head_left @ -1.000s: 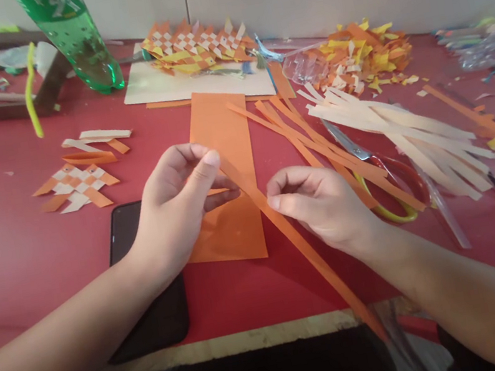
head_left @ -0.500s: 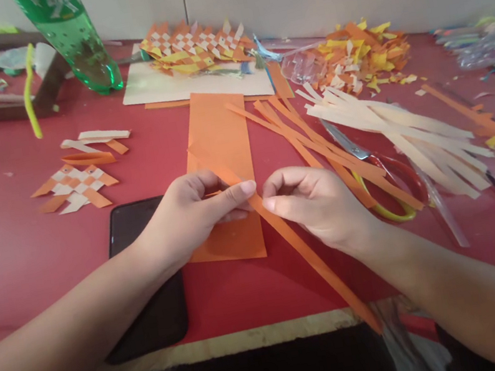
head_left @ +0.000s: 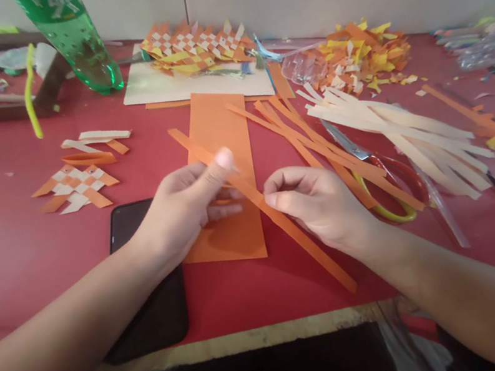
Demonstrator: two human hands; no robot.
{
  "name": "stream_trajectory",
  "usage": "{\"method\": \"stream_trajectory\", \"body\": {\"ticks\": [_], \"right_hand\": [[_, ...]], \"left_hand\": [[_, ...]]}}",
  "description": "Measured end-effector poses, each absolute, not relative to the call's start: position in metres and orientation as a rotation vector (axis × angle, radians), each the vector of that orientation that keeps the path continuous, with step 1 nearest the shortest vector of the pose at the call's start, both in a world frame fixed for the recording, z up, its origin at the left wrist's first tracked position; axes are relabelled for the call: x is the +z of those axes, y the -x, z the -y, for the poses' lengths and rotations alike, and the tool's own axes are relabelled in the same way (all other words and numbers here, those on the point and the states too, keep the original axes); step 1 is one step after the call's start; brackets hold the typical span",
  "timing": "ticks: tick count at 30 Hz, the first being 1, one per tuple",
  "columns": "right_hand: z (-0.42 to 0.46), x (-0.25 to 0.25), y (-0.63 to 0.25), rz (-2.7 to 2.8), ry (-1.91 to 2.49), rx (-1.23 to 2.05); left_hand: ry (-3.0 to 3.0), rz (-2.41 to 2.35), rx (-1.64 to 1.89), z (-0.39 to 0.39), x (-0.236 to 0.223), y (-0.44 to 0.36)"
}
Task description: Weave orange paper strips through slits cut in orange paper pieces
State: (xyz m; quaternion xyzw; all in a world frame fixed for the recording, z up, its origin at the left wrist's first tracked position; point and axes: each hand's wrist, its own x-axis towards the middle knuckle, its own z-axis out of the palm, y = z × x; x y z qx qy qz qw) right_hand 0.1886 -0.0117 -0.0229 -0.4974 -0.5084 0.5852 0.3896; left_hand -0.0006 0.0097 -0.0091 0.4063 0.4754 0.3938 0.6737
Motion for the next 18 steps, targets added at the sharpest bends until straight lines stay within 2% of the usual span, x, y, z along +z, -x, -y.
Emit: {"method": "stream_trajectory", "body": {"ticks": [3, 5, 18], "right_hand": [[0.0120, -0.0228, -0.1879, 1.296, 1.259, 1.511], [0.0121, -0.0224, -0.1872, 1.311, 1.242, 1.531], [0.0111, -0.0171, -0.1842, 1.300, 1.246, 1.496]], "left_hand": [[-1.066, -1.101, 0.662, -0.0050, -0.0074, 0.0011], [-1.102, -1.133, 0.633, -0.0033, -0.0067, 0.0009], [-0.913, -1.094, 1.036, -0.0051, -0.0068, -0.0035]]}}
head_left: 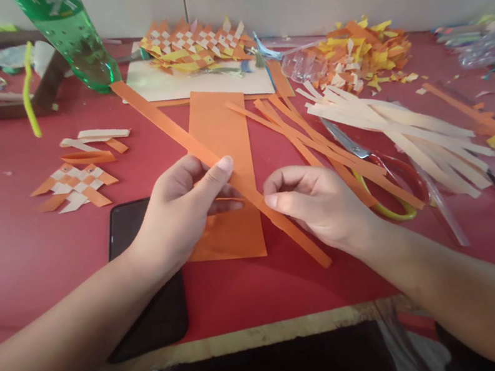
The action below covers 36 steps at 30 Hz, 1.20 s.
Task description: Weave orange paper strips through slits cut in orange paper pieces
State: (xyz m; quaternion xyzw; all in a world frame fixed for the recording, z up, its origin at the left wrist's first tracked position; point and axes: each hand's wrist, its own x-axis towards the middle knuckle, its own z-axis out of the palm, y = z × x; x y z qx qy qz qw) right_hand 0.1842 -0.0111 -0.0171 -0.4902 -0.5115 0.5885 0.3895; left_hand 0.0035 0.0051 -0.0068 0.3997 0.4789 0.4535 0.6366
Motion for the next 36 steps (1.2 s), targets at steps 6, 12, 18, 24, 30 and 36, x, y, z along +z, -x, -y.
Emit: {"method": "stream_trajectory", "body": {"ticks": [6, 12, 18, 24, 30, 36], "right_hand": [[0.009, -0.016, -0.188, 1.301, 1.273, 1.531], [0.010, -0.016, -0.189, 1.314, 1.259, 1.497], [0.012, -0.017, -0.188, 1.282, 1.212, 1.518], [0.011, -0.021, -0.191, 1.245, 1.166, 1.555], [0.008, -0.022, -0.192, 1.138, 1.167, 1.558], [0.005, -0.017, -0.189, 0.941, 1.104, 1.524]], "left_hand": [[-0.792, -1.172, 1.087, -0.012, -0.007, -0.001], [-1.039, -1.069, 0.696, -0.006, -0.008, 0.003], [-1.015, -1.096, 0.849, -0.004, -0.011, 0.002], [-0.832, -1.114, 1.144, -0.007, -0.005, -0.004], [-0.667, -1.055, 1.428, -0.016, -0.003, 0.003], [-0.657, -1.000, 1.186, -0.014, -0.001, 0.004]]}}
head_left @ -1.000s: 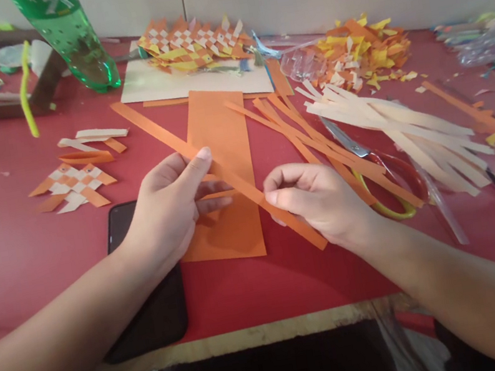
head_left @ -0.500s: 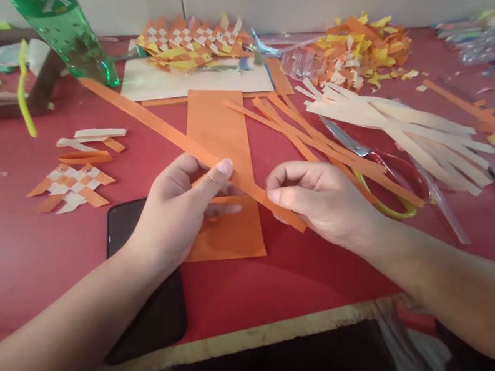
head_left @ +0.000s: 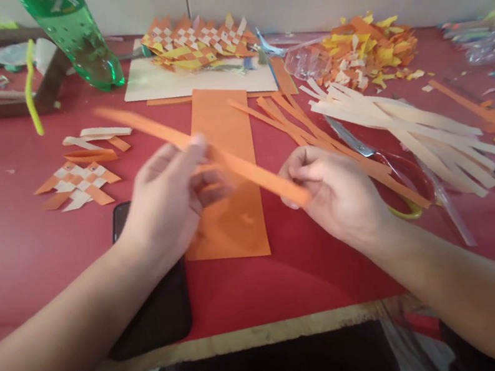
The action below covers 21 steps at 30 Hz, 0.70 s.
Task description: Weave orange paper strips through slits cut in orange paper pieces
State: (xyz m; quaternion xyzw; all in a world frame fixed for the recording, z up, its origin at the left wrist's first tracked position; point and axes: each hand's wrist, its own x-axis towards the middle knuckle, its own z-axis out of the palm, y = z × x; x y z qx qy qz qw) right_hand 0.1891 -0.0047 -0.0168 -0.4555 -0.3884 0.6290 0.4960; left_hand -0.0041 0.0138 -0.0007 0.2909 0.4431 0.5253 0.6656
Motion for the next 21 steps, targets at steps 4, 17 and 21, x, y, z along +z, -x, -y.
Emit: {"method": "stream_trajectory", "body": {"ticks": [4, 17, 21], "right_hand": [[0.009, -0.016, -0.187, 1.062, 1.073, 1.589], [0.014, -0.015, -0.195, 1.257, 1.113, 1.601], [0.014, -0.016, -0.197, 1.344, 1.110, 1.601]], "left_hand": [[-0.954, -0.742, 0.396, -0.003, 0.001, 0.001], [-0.889, -0.990, 1.027, -0.008, -0.003, -0.002], [-0.821, -1.018, 1.137, -0.011, -0.003, 0.001]]}}
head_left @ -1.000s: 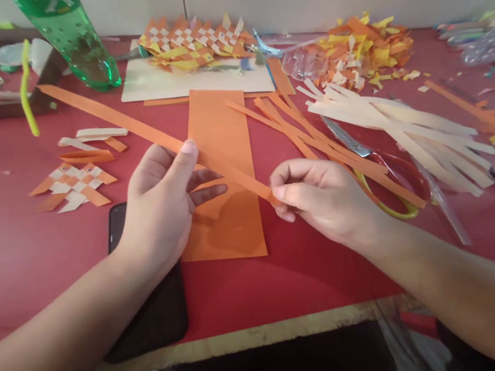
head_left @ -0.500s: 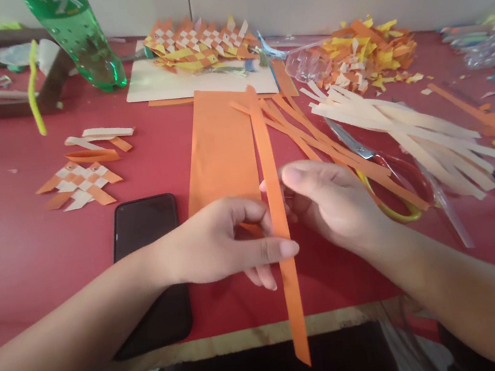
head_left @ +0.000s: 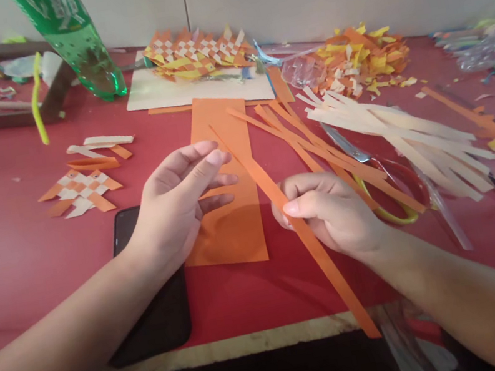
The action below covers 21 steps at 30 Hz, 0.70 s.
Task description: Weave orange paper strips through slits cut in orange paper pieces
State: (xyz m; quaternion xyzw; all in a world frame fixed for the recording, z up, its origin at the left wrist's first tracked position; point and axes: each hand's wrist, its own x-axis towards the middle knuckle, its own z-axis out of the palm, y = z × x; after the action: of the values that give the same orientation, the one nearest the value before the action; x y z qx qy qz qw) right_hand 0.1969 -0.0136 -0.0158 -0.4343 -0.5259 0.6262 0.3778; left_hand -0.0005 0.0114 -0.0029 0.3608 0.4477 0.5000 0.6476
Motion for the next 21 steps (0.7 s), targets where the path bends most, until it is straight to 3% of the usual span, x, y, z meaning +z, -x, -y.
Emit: {"method": "stream_trajectory", "body": {"ticks": [13, 21], "right_hand": [[0.016, -0.014, -0.197, 1.361, 1.093, 1.698], [0.015, -0.013, -0.187, 1.189, 1.124, 1.674]], "left_hand": [[-0.804, -0.983, 1.119, -0.009, -0.005, 0.003], [-0.967, -0.871, 0.853, -0.003, -0.006, 0.002]]}}
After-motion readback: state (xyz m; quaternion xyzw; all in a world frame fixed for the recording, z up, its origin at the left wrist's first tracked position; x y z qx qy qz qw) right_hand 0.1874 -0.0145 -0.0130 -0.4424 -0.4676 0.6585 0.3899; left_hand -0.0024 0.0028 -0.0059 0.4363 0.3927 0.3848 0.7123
